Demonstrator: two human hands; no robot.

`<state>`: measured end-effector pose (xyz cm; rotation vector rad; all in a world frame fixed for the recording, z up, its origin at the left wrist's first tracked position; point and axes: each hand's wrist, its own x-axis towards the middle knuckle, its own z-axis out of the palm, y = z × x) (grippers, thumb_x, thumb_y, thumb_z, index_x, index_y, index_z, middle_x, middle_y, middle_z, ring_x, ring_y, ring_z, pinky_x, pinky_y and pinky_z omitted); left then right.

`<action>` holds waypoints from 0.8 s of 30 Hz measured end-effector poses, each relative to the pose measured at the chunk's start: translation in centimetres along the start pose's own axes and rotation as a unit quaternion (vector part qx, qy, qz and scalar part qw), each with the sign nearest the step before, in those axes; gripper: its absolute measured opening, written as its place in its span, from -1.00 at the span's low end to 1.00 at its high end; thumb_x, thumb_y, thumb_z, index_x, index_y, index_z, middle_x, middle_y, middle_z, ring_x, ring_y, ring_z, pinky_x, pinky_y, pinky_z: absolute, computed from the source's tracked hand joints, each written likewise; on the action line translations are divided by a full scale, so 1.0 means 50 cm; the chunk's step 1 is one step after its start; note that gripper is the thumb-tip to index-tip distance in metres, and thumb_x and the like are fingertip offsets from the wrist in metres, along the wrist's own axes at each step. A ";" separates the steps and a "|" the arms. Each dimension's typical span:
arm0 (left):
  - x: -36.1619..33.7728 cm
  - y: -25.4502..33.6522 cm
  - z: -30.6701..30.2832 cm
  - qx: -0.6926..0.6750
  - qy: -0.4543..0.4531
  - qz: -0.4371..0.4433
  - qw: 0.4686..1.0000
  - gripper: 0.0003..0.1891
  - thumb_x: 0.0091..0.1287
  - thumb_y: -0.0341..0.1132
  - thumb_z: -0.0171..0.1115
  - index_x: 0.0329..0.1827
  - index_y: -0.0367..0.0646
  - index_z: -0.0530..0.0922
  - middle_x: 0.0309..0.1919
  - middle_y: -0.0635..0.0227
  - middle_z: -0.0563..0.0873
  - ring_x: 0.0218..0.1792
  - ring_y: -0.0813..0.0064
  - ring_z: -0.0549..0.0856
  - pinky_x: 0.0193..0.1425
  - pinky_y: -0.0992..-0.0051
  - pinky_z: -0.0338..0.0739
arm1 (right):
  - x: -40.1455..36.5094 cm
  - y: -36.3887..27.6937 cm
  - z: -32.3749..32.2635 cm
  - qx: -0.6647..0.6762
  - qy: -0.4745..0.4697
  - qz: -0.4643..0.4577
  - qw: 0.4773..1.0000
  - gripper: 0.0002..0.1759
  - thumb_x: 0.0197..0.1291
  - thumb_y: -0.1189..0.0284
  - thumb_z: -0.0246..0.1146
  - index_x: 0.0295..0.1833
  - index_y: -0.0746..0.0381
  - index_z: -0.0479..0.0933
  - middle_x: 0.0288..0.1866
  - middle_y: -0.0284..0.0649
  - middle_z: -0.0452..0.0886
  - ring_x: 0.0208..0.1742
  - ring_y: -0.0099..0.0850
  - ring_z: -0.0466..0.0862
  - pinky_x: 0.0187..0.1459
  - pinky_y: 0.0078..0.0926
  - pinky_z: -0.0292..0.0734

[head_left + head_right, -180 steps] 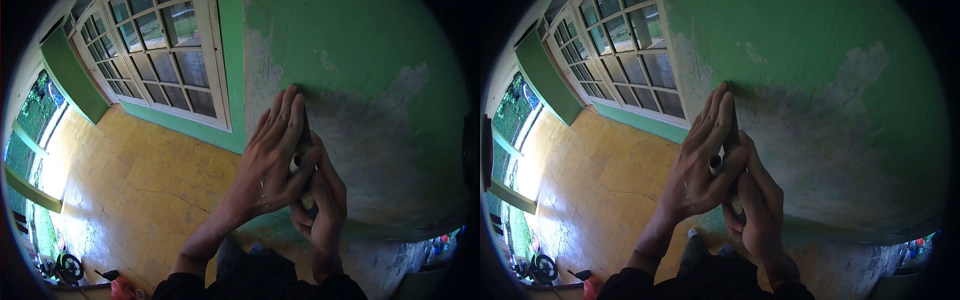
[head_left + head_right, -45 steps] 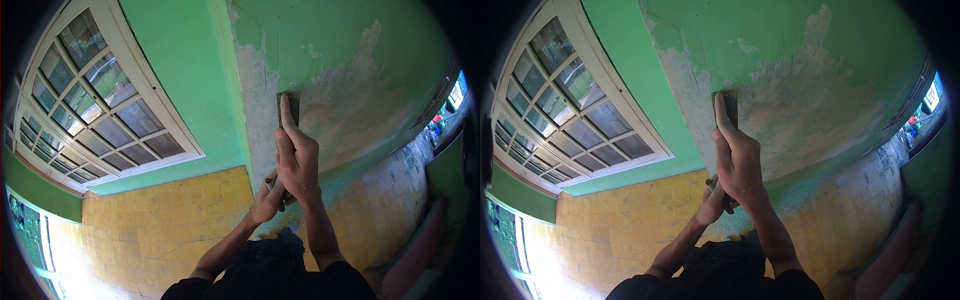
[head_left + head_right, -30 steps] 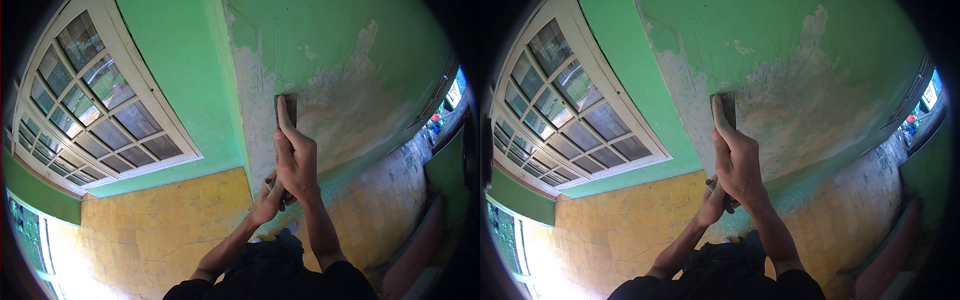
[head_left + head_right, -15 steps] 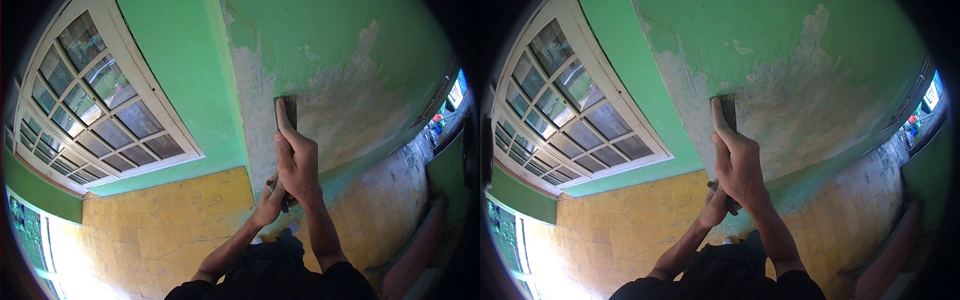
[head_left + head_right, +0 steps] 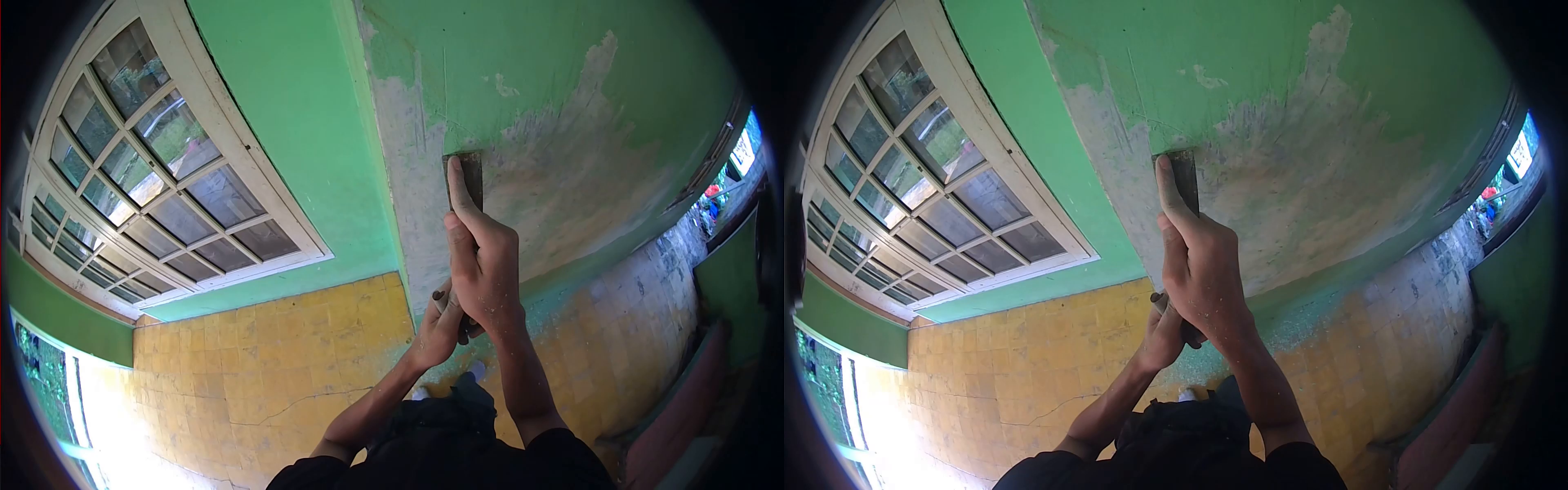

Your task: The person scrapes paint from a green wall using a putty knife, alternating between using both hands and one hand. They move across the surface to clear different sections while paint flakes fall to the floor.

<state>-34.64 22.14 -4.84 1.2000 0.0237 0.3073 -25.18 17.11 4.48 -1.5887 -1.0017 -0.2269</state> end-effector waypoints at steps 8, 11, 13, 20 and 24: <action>-0.002 0.017 -0.001 -0.006 -0.002 -0.001 1.000 -0.60 0.72 0.01 -0.17 0.06 -0.17 0.46 -0.44 0.51 0.54 -0.53 0.76 0.43 -0.52 0.66 0.31 | 0.010 -0.012 0.004 0.000 0.011 0.000 1.000 -0.43 0.50 0.51 0.04 0.59 0.22 0.33 -0.48 -0.33 0.25 -0.45 -0.61 0.25 -0.37 -0.64 0.28; -0.007 0.004 0.008 -0.023 0.009 0.005 1.000 -0.59 0.72 0.02 -0.18 0.05 -0.16 0.46 -0.44 0.51 0.54 -0.52 0.76 0.44 -0.52 0.65 0.32 | 0.007 -0.014 0.001 -0.015 0.007 -0.001 1.000 -0.42 0.48 0.53 0.05 0.59 0.21 0.33 -0.49 -0.32 0.25 -0.45 -0.60 0.25 -0.38 -0.63 0.28; -0.006 0.006 0.008 -0.019 0.006 0.004 1.000 -0.58 0.72 0.03 -0.19 0.04 -0.16 0.46 -0.43 0.51 0.54 -0.52 0.76 0.45 -0.51 0.65 0.33 | 0.005 -0.008 0.006 -0.020 0.013 -0.001 1.000 -0.41 0.47 0.54 0.06 0.59 0.20 0.34 -0.49 -0.32 0.24 -0.46 -0.60 0.25 -0.38 -0.63 0.28; -0.008 0.000 0.004 -0.004 0.003 0.001 1.000 -0.59 0.72 0.02 -0.20 0.03 -0.16 0.44 -0.43 0.51 0.53 -0.51 0.76 0.44 -0.50 0.65 0.33 | 0.004 -0.009 0.003 -0.024 0.018 -0.011 0.999 -0.41 0.45 0.57 0.07 0.57 0.21 0.37 -0.49 -0.32 0.23 -0.47 -0.59 0.24 -0.40 -0.63 0.27; 0.012 0.022 -0.004 -0.011 -0.015 0.026 0.999 -0.60 0.71 0.03 -0.15 0.08 -0.16 0.43 -0.41 0.51 0.55 -0.49 0.76 0.45 -0.48 0.65 0.35 | 0.024 -0.017 0.005 0.000 0.028 -0.008 1.000 -0.44 0.48 0.52 0.08 0.57 0.16 0.39 -0.43 -0.31 0.39 -0.47 -0.57 0.26 -0.36 -0.62 0.29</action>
